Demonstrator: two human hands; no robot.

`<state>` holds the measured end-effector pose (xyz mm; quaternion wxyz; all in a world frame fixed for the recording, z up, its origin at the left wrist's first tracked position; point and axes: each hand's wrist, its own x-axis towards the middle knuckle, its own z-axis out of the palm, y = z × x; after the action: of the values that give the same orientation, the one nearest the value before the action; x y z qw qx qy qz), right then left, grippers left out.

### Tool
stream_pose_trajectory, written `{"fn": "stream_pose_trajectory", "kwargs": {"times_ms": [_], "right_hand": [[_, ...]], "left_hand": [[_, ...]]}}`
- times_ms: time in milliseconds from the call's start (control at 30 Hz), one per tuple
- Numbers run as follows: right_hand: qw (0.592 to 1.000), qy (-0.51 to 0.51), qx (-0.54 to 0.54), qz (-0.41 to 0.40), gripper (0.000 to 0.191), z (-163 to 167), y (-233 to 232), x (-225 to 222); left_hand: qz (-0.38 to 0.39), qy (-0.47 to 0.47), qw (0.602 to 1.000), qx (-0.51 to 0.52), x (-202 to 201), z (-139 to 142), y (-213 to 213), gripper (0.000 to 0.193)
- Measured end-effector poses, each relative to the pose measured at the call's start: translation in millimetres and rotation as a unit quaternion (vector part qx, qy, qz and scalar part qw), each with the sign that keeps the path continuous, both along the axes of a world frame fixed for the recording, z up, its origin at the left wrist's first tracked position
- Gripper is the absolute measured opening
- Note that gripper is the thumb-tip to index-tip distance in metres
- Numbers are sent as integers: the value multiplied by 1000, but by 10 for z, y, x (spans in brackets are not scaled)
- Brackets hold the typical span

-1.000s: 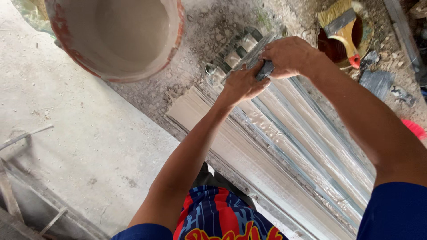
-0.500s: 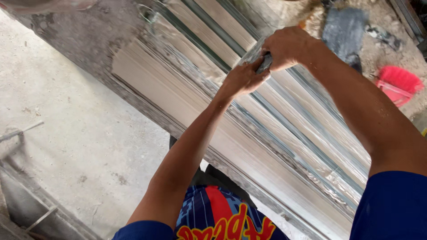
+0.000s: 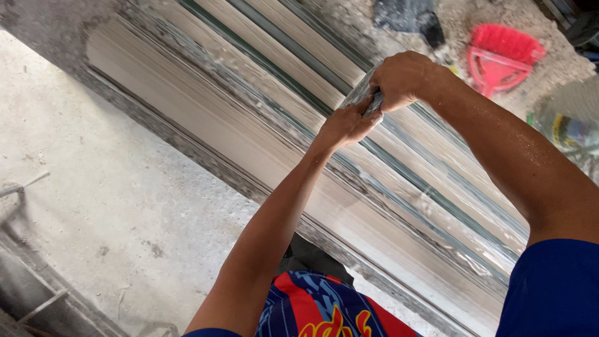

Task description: The person presses plastic sheeting over long corrugated mold forms, then scoops white paste from a large bowl and spreads it over the mold channels with a flat float, smoothing the surface and scraping excess paste off the float by hand.

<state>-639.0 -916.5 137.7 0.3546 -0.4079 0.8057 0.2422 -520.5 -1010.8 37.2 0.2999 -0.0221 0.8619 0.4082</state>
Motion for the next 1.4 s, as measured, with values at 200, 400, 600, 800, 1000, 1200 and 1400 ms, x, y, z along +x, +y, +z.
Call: {"fn": "stream_pose_trajectory", "kwargs": {"times_ms": [200, 400, 600, 800, 1000, 1200, 1400], "right_hand": [[999, -8, -24, -40, 37, -59, 1124, 374], [999, 15, -11, -35, 37, -184, 2379, 749], [1000, 11, -14, -18, 42, -164, 3390, 1054], [999, 7, 22, -29, 37, 37, 4208, 1425], [1000, 1, 14, 8, 33, 177, 5161, 1701], [1000, 1, -11, 12, 31, 277, 6289, 2044], [1000, -8, -13, -10, 39, 363, 7388, 2468]], "left_hand": [[10, 48, 999, 9, 381, 36, 1018, 77], [25, -6, 999, 18, 790, 128, 2210, 72], [15, -88, 995, 44, 1090, 239, 3212, 71], [6, -65, 997, 29, 1420, 239, 4163, 76], [28, -46, 998, 14, 1750, 201, 5190, 75], [51, -34, 998, -4, 2143, 317, 6305, 71], [45, -39, 998, 4, 2534, 400, 7413, 71]]}}
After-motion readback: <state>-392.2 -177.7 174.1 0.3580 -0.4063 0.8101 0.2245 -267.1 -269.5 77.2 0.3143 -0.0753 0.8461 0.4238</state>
